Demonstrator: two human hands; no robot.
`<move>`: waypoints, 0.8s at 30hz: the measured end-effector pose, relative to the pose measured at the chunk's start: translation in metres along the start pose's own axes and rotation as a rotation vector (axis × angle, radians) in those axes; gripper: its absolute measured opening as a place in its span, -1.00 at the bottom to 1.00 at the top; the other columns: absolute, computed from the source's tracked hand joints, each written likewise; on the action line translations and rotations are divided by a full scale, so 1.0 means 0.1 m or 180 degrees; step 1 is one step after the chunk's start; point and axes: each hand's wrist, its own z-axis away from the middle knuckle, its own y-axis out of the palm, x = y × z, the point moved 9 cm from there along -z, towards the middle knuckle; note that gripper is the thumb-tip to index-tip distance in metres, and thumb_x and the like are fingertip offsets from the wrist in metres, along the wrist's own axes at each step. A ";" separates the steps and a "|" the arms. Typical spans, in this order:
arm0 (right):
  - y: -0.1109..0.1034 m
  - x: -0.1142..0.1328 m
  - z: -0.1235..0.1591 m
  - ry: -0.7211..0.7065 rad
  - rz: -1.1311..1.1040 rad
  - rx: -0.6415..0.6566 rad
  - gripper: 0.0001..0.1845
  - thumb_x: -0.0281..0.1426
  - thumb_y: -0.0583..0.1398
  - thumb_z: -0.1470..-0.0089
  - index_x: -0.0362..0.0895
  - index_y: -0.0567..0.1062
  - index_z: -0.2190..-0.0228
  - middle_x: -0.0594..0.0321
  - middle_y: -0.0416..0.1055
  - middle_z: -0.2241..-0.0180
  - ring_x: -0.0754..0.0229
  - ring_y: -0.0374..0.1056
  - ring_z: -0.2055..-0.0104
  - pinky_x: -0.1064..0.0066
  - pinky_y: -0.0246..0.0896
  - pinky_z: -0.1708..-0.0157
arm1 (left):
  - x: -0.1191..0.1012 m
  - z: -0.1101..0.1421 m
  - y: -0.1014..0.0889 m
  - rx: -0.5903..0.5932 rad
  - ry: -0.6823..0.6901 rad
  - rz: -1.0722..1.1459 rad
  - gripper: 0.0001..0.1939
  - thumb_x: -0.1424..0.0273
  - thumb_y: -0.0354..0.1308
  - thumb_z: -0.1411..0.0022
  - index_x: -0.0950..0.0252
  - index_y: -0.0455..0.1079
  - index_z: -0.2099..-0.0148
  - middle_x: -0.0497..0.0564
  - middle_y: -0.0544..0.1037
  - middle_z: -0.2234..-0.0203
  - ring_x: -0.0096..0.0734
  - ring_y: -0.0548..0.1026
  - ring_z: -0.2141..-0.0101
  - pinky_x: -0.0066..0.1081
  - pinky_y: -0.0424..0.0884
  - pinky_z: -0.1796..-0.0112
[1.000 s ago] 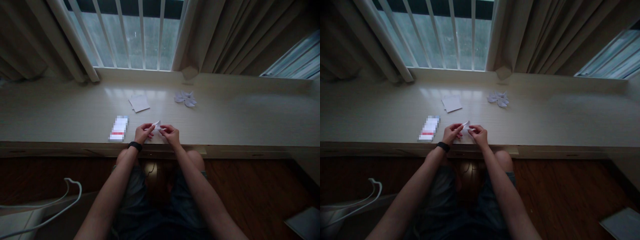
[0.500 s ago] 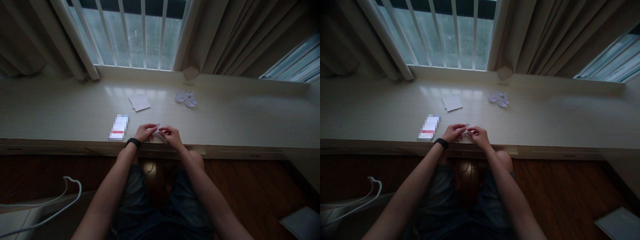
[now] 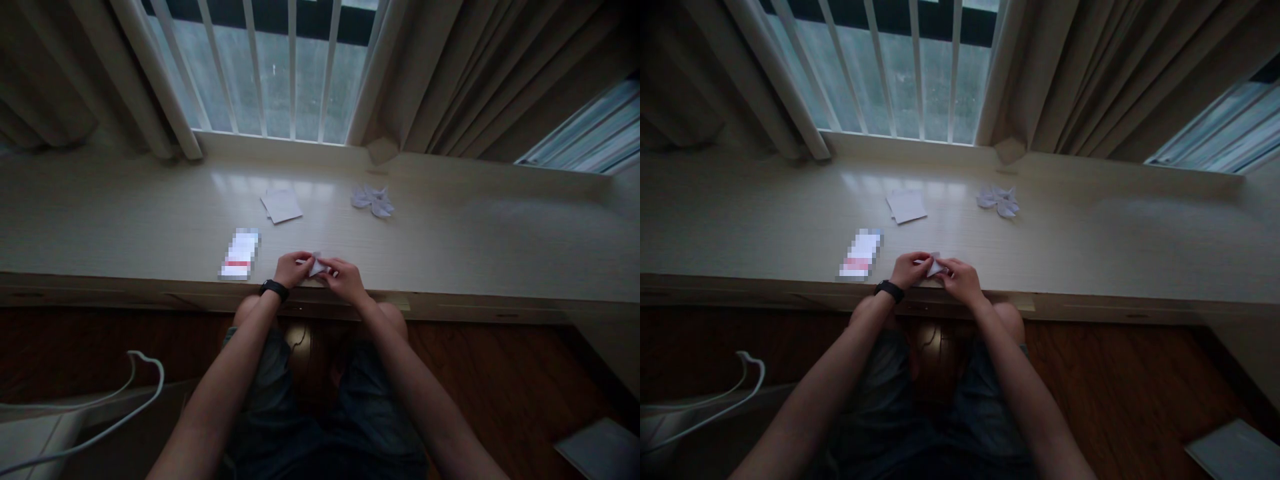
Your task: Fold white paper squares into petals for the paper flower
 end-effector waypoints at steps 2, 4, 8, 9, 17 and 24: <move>-0.02 0.03 0.01 -0.0059 0.0220 0.0027 -0.45 -0.47 0.23 -0.03 0.06 0.40 -0.09 0.23 0.48 0.06 0.19 0.42 0.31 0.31 0.32 0.17 | 0.01 0.01 0.02 0.0058 -0.0057 0.0118 -0.69 0.22 0.18 -0.15 0.33 0.55 0.17 0.05 0.61 0.45 -0.42 0.50 0.56 -0.47 0.42 0.51; -0.02 0.07 0.01 -0.0163 0.0422 0.0082 -0.39 -0.49 0.21 -0.04 0.10 0.35 -0.13 0.26 0.45 0.00 0.14 0.42 0.20 0.31 0.31 0.12 | 0.00 0.02 0.02 0.0084 -0.0077 0.0203 -0.68 0.20 0.19 -0.15 0.31 0.55 0.16 0.04 0.61 0.46 -0.44 0.49 0.58 -0.48 0.40 0.54; -0.03 0.10 0.01 -0.0370 0.0765 0.0232 -0.46 -0.48 0.17 -0.08 0.12 0.39 -0.09 0.27 0.46 0.01 0.08 0.40 0.08 0.28 0.29 0.11 | -0.02 0.03 0.00 0.0033 -0.0012 0.0131 -0.68 0.17 0.22 -0.13 0.28 0.57 0.18 0.04 0.62 0.43 -0.42 0.51 0.54 -0.48 0.41 0.50; -0.04 0.11 0.01 -0.0407 0.0838 0.0263 -0.47 -0.48 0.18 -0.07 0.11 0.40 -0.08 0.25 0.46 0.01 0.07 0.40 0.08 0.28 0.29 0.12 | -0.02 0.03 0.00 0.0030 0.0016 0.0100 -0.68 0.16 0.22 -0.13 0.27 0.57 0.18 0.05 0.62 0.42 -0.41 0.51 0.52 -0.47 0.42 0.49; -0.08 0.18 -0.02 -0.0558 0.1277 0.0577 -0.43 -0.53 0.20 0.02 0.06 0.41 -0.05 0.19 0.46 0.05 0.09 0.39 0.16 0.34 0.25 0.22 | -0.03 0.03 0.04 0.0102 0.0315 0.0014 -0.68 0.14 0.21 -0.14 0.22 0.58 0.17 0.07 0.63 0.29 -0.35 0.55 0.39 -0.43 0.44 0.39; -0.05 0.16 -0.10 -0.0463 0.0506 0.0594 -0.45 -0.59 0.14 0.12 -0.06 0.47 0.04 0.18 0.46 0.09 0.14 0.38 0.17 0.35 0.26 0.14 | -0.04 0.03 0.02 0.0042 0.0254 0.0029 -0.70 0.16 0.23 -0.13 0.24 0.58 0.19 0.07 0.63 0.34 -0.34 0.55 0.39 -0.41 0.45 0.36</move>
